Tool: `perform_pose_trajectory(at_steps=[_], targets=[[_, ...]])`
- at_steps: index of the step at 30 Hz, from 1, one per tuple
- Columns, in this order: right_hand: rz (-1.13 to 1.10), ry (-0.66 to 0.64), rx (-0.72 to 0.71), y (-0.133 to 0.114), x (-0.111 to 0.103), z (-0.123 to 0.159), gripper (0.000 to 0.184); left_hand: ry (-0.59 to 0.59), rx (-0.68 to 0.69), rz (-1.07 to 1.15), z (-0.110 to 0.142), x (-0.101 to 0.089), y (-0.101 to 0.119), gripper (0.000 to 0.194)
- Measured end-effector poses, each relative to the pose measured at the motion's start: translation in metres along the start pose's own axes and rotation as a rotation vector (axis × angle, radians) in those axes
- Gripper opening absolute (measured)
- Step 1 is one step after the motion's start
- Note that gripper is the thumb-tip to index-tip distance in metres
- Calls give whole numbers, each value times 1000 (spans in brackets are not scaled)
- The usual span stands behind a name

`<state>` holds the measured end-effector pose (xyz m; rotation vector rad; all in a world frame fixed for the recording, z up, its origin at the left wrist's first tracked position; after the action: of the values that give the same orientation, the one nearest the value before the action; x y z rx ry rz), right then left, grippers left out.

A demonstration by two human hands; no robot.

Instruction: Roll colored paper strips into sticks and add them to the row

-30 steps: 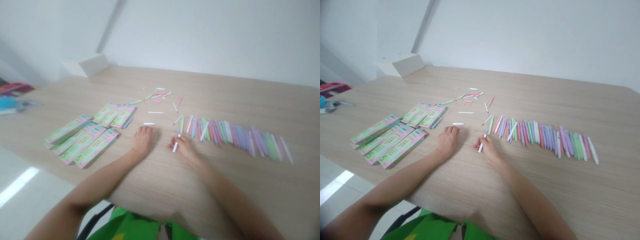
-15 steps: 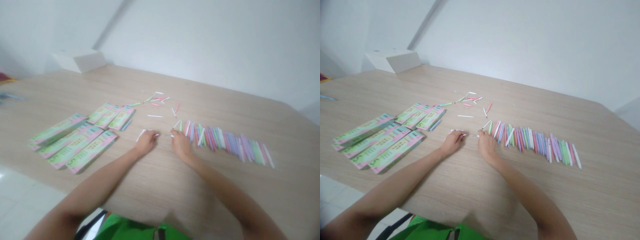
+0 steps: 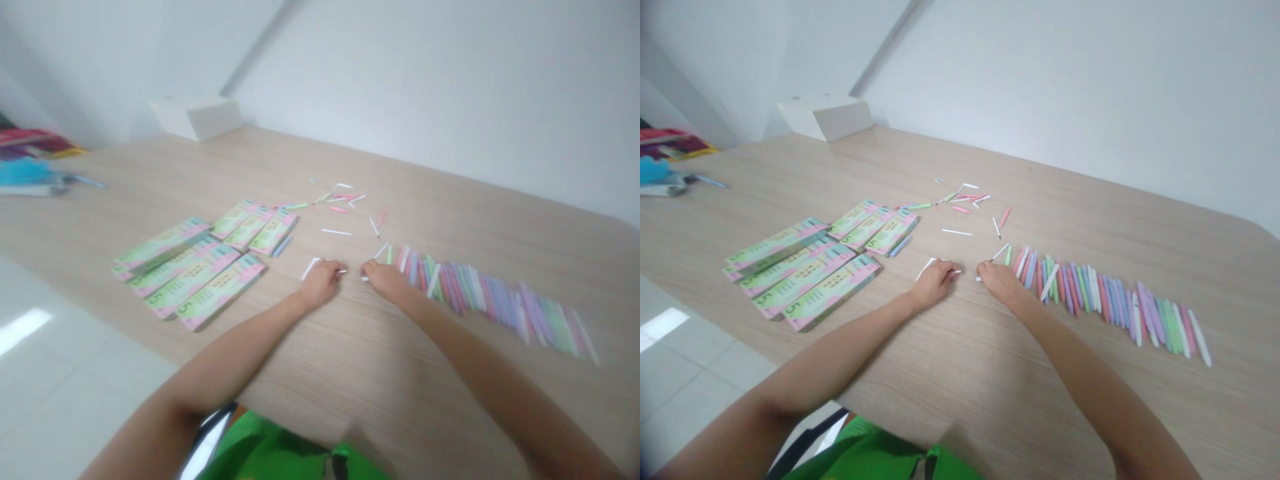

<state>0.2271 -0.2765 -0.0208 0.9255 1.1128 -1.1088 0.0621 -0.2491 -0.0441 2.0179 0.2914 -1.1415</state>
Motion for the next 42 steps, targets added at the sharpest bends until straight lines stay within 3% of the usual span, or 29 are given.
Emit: perform_pose_trajectory(at_steps=[5,7,11,14,18,22,29,38,42], targets=[[-55,22,70,-16,7,10,19,-5,1,76,-1,-5,1,20],[-180,102,74,-23,10,15,17,-23,31,117,-1,-5,1,19],[-854,332,18,-30,15,19,5,-88,129,254,0,-1,2,17],[-1400,310,-50,-38,22,16,13,-116,164,387,1,3,2,17],[-1762,287,-76,-48,24,14,17,-101,131,546,1,3,0,20],[-1914,218,-61,-55,22,9,20,-87,79,600,1,2,0,25],[-2093,250,-39,-53,15,4,24,-47,25,618,2,-1,-1,25],[-2140,226,281,-43,31,6,27,-237,-47,643,8,7,0,25],[-2213,174,271,-42,29,6,27,-214,-99,632,9,3,-4,24]])
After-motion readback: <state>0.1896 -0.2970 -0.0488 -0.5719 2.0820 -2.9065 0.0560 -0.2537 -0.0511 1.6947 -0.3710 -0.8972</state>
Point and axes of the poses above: each hand's wrist, its own z-axis away from the middle knuckle, its own x-axis out of the palm, y = z × x, the point moved 4 cm from there along -z, towards the middle knuckle, and after that the axes turned 2 degrees about -y, right-handed, at the moved point
